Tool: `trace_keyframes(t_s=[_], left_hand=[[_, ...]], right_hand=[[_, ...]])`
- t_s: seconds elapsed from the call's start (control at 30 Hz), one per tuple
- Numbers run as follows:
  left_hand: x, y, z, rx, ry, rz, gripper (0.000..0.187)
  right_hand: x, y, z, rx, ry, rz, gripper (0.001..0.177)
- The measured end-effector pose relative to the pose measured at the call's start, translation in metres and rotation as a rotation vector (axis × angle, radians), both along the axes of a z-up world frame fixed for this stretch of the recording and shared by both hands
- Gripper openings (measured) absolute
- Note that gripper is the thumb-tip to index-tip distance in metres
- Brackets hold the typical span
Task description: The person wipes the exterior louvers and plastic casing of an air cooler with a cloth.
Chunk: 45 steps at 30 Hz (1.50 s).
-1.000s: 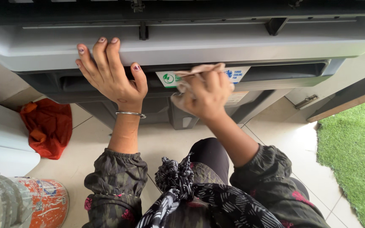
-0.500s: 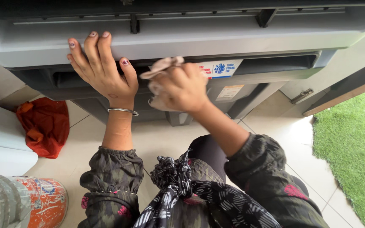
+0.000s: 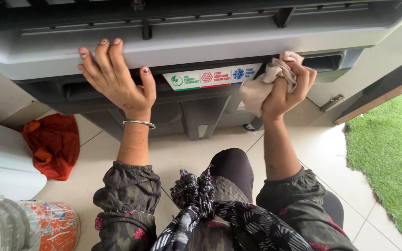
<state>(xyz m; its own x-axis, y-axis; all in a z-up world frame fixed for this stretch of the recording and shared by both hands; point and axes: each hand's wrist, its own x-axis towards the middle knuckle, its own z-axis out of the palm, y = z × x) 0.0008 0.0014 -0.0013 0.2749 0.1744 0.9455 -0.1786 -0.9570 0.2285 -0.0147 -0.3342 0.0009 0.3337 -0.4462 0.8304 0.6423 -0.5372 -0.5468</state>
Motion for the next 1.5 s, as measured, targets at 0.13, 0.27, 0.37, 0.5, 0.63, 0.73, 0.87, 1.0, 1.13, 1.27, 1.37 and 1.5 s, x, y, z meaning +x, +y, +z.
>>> trace_keyframes(t_s=[0.13,0.27,0.37,0.5,0.63,0.73,0.87,1.0,1.13,1.27,1.37,1.5], left_hand=[[0.001,-0.007,-0.001,-0.122,-0.030,-0.153,0.068],[-0.033,-0.058,-0.005,-0.023,-0.092,-0.641,0.080],[-0.051,-0.081,0.008,0.021,0.087,-0.620,0.046],[-0.025,-0.089,0.026,0.132,-0.085,-0.338,0.079],[-0.007,-0.091,0.024,0.173,-0.047,-0.497,0.058],[-0.004,-0.099,0.023,0.204,0.004,-0.463,0.054],[-0.006,-0.100,0.018,0.220,-0.010,-0.417,0.039],[-0.006,-0.072,0.013,0.296,0.007,-0.408,0.038],[-0.019,-0.015,0.020,0.160,-0.086,-0.444,0.039],[-0.025,0.041,0.030,0.071,-0.325,-0.305,0.052],[-0.025,0.091,0.021,0.021,-0.492,-0.216,0.061],[-0.020,0.135,-0.029,-0.479,-0.421,-0.284,0.062]], right_hand=[[0.001,0.063,0.014,0.155,-0.274,0.289,0.033],[-0.002,0.120,0.020,0.020,-0.086,0.363,0.042],[-0.008,0.132,0.019,-0.001,0.298,0.898,0.041],[-0.009,0.101,0.046,0.300,0.516,1.525,0.067],[-0.009,0.086,0.072,-0.491,0.010,0.273,0.054],[0.006,0.082,0.077,-0.178,0.008,0.182,0.061],[0.022,0.086,0.061,-0.516,0.127,-0.163,0.060],[0.030,0.075,0.052,-0.622,0.020,-0.264,0.055],[0.029,0.065,0.047,-0.739,0.032,-0.313,0.051],[0.031,0.066,0.044,-0.736,0.044,-0.311,0.049],[0.034,0.071,0.041,-0.709,0.055,-0.363,0.048],[0.037,0.069,0.041,-0.728,0.041,-0.381,0.049]])
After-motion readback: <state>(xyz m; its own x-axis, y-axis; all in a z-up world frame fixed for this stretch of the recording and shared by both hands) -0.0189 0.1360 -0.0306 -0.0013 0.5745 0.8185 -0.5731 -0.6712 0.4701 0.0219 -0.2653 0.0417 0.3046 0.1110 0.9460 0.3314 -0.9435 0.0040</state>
